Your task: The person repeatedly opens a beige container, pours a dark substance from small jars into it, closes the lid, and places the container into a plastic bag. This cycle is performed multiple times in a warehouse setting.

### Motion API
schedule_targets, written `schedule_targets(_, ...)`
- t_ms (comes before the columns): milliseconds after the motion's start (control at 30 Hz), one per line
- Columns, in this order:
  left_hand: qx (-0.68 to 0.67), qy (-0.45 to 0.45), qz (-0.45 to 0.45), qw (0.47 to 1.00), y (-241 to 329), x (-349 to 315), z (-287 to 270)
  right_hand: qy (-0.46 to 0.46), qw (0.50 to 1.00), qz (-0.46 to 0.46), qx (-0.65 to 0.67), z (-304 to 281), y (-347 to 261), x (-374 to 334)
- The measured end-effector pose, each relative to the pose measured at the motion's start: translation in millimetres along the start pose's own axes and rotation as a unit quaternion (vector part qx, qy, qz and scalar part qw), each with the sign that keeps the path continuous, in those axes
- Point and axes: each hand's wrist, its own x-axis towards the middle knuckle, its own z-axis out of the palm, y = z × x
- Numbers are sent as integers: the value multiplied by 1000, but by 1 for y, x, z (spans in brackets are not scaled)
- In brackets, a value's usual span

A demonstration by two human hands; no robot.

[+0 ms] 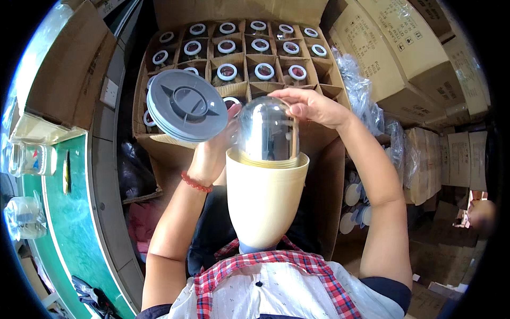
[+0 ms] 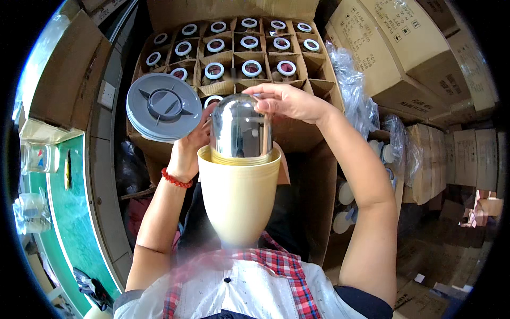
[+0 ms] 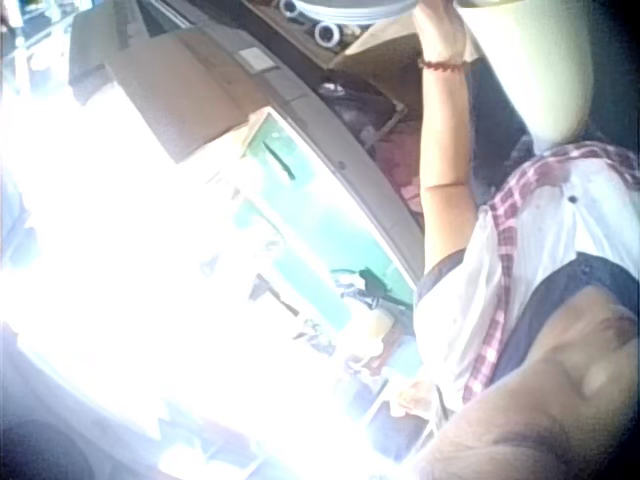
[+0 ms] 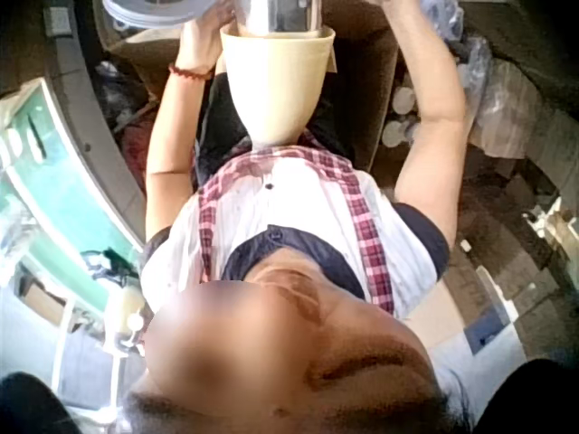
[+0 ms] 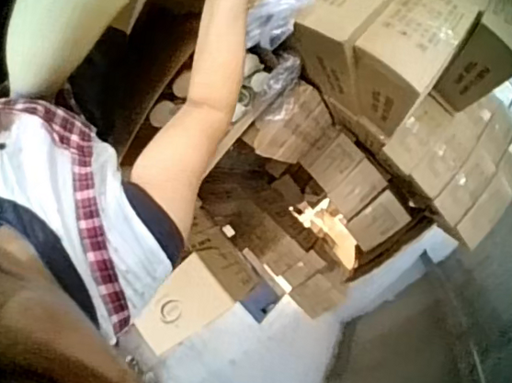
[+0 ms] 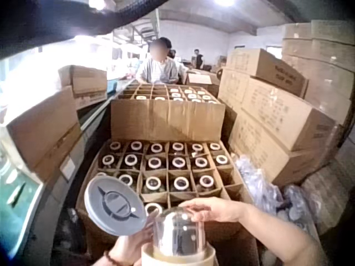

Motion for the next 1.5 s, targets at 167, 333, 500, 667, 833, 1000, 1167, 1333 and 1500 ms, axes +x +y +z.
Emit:
schedule_targets(167, -39, 60, 41, 997, 9, -20, -9, -48, 997, 52, -42, 26, -22, -13)
schedule_targets(333, -68, 76, 62, 993, 23, -34, -24, -127, 977, 40, -164, 33, -25, -10)
schedule_targets(500, -103, 110, 81, 985, 28, -49, -43, -232, 927, -24, -295, 42, -25, 6)
schedule_targets(667, -108, 199, 98, 969, 35, -62, -54, -246, 906, 9, -344, 48, -41, 10)
schedule_targets(833, -16, 271, 123, 955, 41, -50, -29, -190, 868, 23, -457, 70, -44, 8)
schedule_targets(1000, 19, 231, 173, 957, 42, -40, -10, -172, 844, 54, -506, 70, -61, 7)
schedule_targets(1167, 101, 178, 189, 960, 34, -34, 0, 192, 961, -106, -169, 45, -27, -11)
schedule_targets(1333, 209, -92, 142, 963, 26, -9, 9, 81, 947, -245, 193, 59, 28, -19)
schedule_targets(1500, 280, -79, 147, 945, 13, -21, 23, 127, 942, -274, 149, 74, 66, -39)
